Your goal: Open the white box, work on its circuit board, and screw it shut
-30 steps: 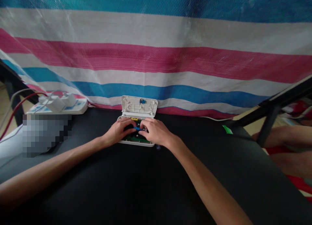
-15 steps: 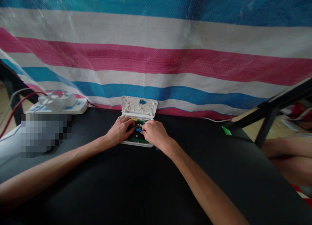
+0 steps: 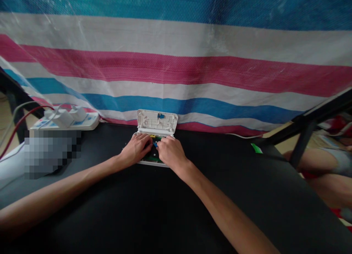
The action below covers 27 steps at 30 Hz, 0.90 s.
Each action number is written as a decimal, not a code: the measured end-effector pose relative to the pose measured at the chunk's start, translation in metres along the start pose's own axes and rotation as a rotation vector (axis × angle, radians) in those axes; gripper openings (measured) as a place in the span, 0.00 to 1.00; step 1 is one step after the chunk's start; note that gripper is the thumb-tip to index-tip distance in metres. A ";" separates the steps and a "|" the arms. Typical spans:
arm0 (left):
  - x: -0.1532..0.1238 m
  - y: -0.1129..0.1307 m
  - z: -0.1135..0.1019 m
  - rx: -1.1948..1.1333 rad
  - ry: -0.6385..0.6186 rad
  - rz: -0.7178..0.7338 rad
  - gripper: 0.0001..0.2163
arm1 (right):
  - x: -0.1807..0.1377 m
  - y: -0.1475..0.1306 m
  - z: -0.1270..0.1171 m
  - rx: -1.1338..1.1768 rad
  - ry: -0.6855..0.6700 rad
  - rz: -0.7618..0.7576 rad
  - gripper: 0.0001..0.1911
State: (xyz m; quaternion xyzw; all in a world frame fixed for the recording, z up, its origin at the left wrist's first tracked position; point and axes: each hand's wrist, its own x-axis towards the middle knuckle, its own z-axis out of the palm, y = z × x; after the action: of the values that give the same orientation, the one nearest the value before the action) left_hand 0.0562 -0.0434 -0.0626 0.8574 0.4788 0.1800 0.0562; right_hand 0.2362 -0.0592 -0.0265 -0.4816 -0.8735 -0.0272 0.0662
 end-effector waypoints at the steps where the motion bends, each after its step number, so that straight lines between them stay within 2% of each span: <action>1: 0.000 0.000 0.000 -0.014 0.013 0.003 0.06 | 0.000 -0.001 0.001 0.001 0.009 0.001 0.09; 6: -0.001 -0.003 0.002 -0.100 0.064 -0.005 0.04 | 0.001 -0.002 0.006 0.017 0.033 -0.018 0.10; 13: -0.001 -0.006 -0.003 -0.294 0.103 0.061 0.07 | 0.002 -0.005 0.007 0.046 0.009 -0.014 0.11; 19: -0.003 -0.010 -0.010 -0.439 0.155 -0.001 0.08 | -0.001 -0.004 -0.006 0.150 0.112 0.059 0.12; 22: -0.004 -0.009 -0.011 -0.448 0.144 0.053 0.09 | -0.006 -0.013 -0.021 0.330 0.140 0.028 0.11; 24: -0.005 -0.008 -0.012 -0.450 0.143 0.065 0.10 | -0.014 -0.025 -0.037 0.550 0.122 -0.089 0.10; 26: -0.005 -0.007 -0.012 -0.443 0.140 0.053 0.10 | -0.028 -0.041 -0.056 0.833 0.037 -0.236 0.08; 27: -0.005 -0.006 -0.012 -0.435 0.136 0.045 0.11 | -0.038 -0.050 -0.066 0.971 -0.048 -0.294 0.07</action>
State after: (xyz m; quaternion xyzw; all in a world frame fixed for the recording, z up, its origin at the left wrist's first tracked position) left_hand 0.0442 -0.0453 -0.0542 0.8215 0.4124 0.3373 0.2032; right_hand 0.2195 -0.1249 0.0341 -0.2679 -0.8451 0.3841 0.2579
